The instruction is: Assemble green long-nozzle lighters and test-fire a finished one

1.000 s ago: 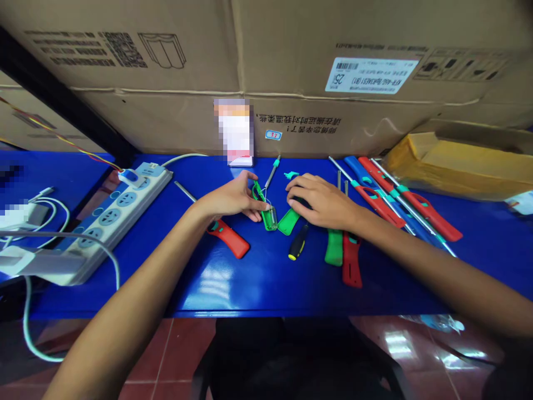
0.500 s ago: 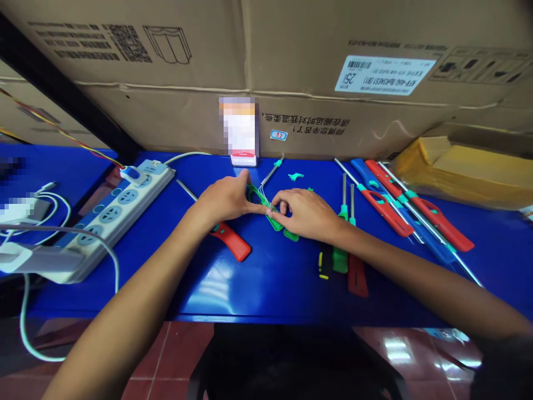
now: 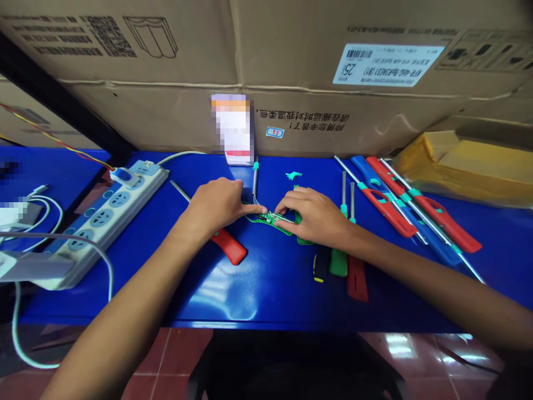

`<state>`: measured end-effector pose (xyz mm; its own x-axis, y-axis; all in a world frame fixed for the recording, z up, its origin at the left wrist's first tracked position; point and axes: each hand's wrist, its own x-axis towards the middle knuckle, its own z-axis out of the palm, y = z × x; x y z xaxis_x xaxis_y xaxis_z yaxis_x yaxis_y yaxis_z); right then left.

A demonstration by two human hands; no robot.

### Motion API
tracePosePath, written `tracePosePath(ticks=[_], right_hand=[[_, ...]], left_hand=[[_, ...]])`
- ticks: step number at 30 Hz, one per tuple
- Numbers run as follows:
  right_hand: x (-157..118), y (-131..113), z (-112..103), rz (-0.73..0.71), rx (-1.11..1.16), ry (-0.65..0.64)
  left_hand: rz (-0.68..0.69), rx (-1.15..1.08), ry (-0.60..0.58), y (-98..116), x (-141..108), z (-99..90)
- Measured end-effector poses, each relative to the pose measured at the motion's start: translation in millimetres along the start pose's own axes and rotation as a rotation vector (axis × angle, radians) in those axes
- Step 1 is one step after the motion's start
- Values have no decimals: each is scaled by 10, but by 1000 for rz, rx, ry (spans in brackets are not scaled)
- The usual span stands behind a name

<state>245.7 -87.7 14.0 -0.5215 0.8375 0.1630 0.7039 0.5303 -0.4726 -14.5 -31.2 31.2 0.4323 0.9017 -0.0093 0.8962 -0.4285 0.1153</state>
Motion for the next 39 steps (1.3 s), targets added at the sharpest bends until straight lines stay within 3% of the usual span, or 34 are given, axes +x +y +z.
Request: tracePosePath(ticks=[3, 7, 12, 15, 20, 26, 33, 39], right_hand=[[-22, -2, 17, -39, -67, 13], [-63, -12, 34, -56, -113, 37], [-132, -97, 71, -12, -184, 73], [-140, -194, 106, -14, -271, 57], [-111, -293, 104, -8, -350, -6], [-112, -222, -32, 57, -304, -66], [-164, -167, -138, 87, -309, -151], [-152, -87, -125, 54, -256, -124]], left_hand=[[33, -7, 15, -61, 17, 19], [32, -31, -83, -124, 79, -86], [329, -205, -87, -217, 151, -162], [409, -216, -131, -229, 165, -132], [394, -133, -186, -175, 182, -91], [471, -214, -180, -114, 170, -121], [394, -292, -335, -9, 75, -245], [386, -188, -355, 7, 58, -289]])
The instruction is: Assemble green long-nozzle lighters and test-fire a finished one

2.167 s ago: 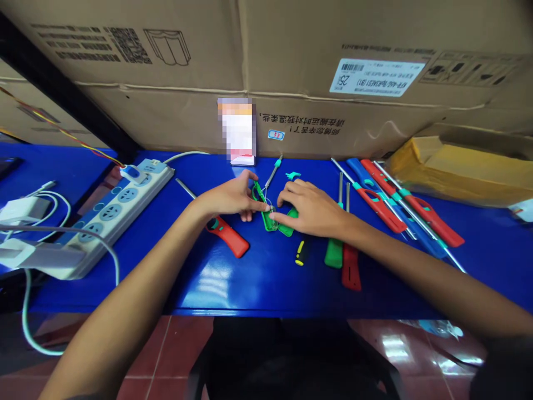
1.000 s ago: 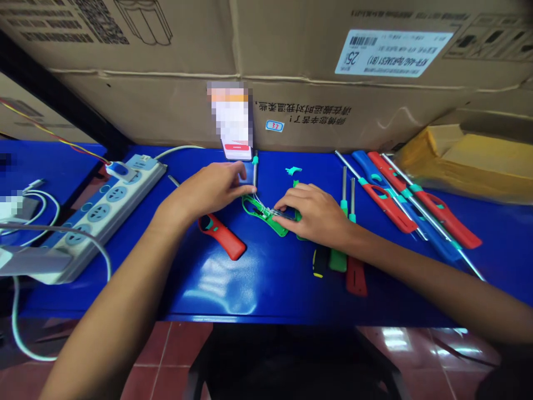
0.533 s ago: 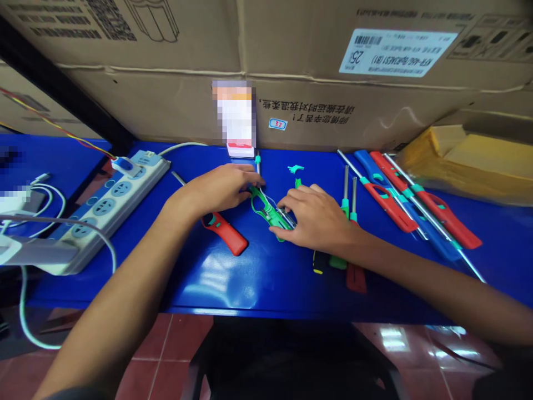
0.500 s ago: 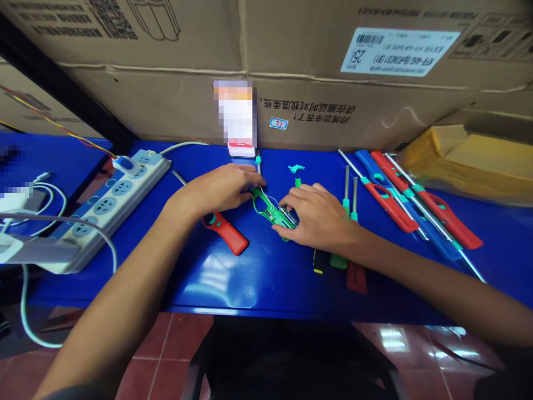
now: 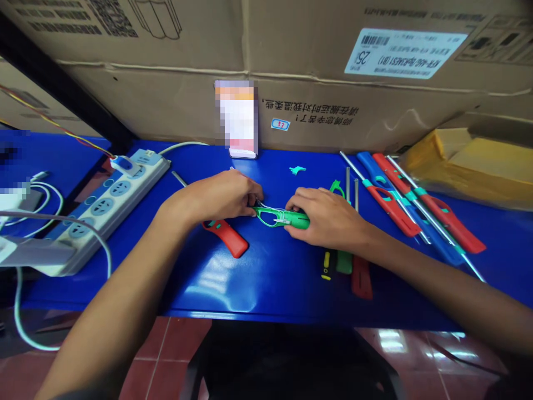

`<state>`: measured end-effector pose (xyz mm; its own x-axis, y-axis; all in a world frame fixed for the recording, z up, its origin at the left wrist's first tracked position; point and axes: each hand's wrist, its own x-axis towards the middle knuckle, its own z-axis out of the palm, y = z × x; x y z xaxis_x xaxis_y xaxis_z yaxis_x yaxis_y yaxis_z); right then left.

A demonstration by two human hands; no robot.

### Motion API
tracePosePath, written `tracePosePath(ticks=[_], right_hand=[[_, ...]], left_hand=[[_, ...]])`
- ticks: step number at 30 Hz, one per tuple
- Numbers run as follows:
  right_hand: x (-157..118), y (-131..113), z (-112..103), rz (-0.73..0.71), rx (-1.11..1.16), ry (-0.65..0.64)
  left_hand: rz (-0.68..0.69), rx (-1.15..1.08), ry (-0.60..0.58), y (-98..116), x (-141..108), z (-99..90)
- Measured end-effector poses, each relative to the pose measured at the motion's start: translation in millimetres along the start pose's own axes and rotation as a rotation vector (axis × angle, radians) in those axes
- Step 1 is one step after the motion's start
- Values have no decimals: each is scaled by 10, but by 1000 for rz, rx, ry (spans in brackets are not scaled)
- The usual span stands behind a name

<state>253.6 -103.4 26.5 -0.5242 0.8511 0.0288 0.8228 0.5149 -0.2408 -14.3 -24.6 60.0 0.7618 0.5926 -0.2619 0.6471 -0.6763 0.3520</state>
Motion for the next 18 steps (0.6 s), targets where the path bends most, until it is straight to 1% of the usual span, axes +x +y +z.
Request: tracePosePath(ticks=[2, 5, 8, 10, 14, 16, 18], right_hand=[[41, 33, 17, -24, 37, 16], [135, 95, 37, -42, 78, 26], [253, 165, 43, -48, 64, 63], [325, 209, 37, -70, 53, 68], [382, 286, -7, -98, 139, 21], [369, 332, -41, -117, 200, -3], [351, 392, -77, -159, 230, -42]], left_hand=[[-23, 24, 20, -79, 5, 3], [-4, 30, 93, -230, 8, 10], [15, 38, 160, -357, 9, 8], [23, 41, 168, -415, 8, -1], [-7, 20, 138, -463, -23, -25], [-39, 26, 130, -441, -43, -27], [-60, 52, 152, -381, -44, -15]])
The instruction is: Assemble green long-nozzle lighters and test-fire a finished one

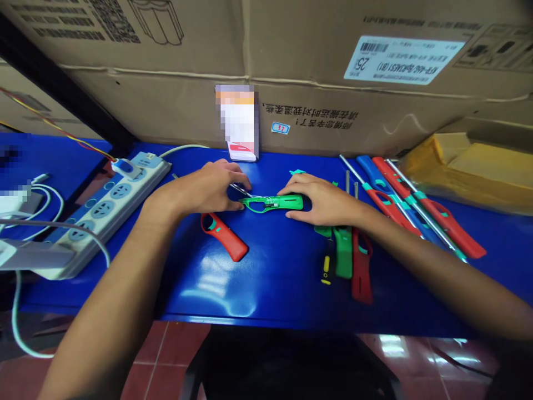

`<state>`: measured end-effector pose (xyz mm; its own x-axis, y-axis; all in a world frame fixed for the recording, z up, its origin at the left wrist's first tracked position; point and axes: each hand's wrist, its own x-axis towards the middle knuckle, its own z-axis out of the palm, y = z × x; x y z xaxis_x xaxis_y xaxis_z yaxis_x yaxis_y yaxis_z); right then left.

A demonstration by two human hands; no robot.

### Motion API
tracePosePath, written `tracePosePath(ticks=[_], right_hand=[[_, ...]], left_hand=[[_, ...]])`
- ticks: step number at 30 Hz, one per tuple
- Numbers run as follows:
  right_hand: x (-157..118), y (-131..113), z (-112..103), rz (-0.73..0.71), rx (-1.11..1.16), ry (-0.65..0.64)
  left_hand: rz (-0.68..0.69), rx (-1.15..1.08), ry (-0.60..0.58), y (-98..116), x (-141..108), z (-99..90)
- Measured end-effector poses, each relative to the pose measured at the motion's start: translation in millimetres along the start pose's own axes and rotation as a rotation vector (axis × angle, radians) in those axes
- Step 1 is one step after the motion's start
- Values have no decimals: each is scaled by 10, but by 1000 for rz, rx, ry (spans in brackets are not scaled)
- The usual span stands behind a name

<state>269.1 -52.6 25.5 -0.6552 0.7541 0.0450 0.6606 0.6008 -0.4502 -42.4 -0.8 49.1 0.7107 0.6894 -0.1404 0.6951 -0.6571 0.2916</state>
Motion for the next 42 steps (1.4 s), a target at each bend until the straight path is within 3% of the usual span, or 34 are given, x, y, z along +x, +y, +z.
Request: tracePosePath(ticks=[7, 19, 24, 27, 30, 36, 42], right_hand=[[22, 194, -134, -19, 45, -113], [32, 532, -231, -99, 272, -168], [50, 456, -226, -109, 158, -127], [50, 388, -215, -51, 83, -40], [46, 355, -227, -3, 111, 25], [35, 277, -237, -26, 211, -56], [42, 275, -155, -61, 145, -19]], left_hand=[[214, -97, 38, 216, 105, 102], [248, -33, 0, 131, 37, 71], [185, -49, 3, 182, 25, 64], [101, -84, 6, 202, 28, 63], [104, -74, -7, 202, 50, 74], [194, -101, -23, 146, 86, 105], [94, -83, 15, 178, 64, 83]])
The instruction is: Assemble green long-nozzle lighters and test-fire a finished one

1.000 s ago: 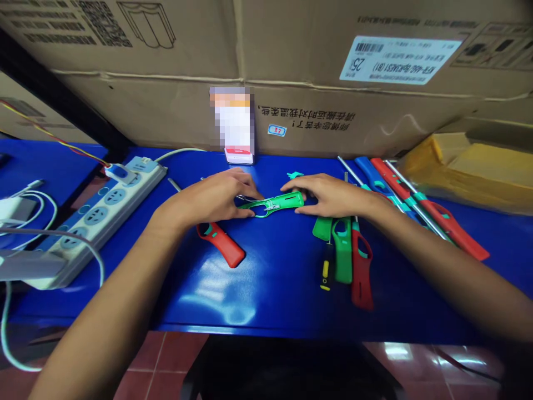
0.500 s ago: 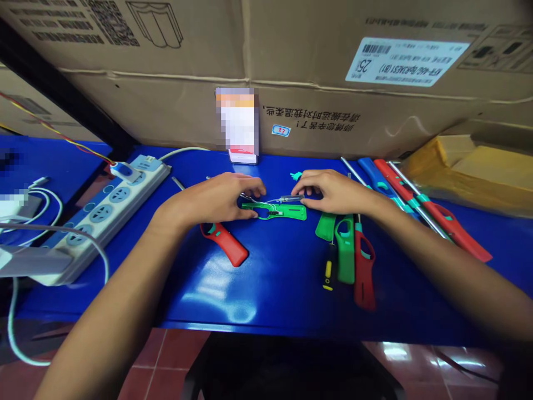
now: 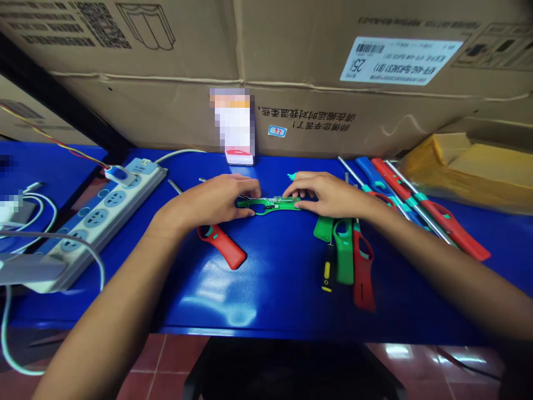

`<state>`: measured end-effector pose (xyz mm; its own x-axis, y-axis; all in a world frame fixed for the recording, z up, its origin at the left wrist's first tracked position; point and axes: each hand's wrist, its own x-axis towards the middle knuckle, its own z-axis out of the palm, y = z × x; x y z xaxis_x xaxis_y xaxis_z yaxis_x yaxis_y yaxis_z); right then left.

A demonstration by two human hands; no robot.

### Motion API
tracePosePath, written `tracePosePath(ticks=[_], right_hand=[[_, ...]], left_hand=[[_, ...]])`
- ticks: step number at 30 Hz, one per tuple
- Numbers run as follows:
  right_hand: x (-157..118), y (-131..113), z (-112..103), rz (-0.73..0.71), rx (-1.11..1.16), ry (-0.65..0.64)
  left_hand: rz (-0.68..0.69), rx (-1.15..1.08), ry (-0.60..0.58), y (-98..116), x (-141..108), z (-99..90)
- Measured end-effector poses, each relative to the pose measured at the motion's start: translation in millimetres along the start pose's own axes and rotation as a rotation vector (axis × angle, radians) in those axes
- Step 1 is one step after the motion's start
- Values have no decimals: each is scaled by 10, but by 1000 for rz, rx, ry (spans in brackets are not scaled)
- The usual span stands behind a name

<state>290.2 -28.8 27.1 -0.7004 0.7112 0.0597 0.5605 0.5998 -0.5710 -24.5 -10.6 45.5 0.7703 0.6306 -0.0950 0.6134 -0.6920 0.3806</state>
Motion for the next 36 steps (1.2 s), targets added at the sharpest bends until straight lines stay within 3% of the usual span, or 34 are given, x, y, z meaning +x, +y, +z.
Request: tracePosePath(ticks=[14, 25, 36], right_hand=[[-23, 15, -32, -20, -112, 12], [-15, 24, -49, -77, -120, 31], [-32, 34, -92, -44, -115, 39]], left_hand=[[104, -25, 2, -43, 12, 16], [102, 2, -2, -21, 12, 14], [94, 27, -20, 6, 11, 7]])
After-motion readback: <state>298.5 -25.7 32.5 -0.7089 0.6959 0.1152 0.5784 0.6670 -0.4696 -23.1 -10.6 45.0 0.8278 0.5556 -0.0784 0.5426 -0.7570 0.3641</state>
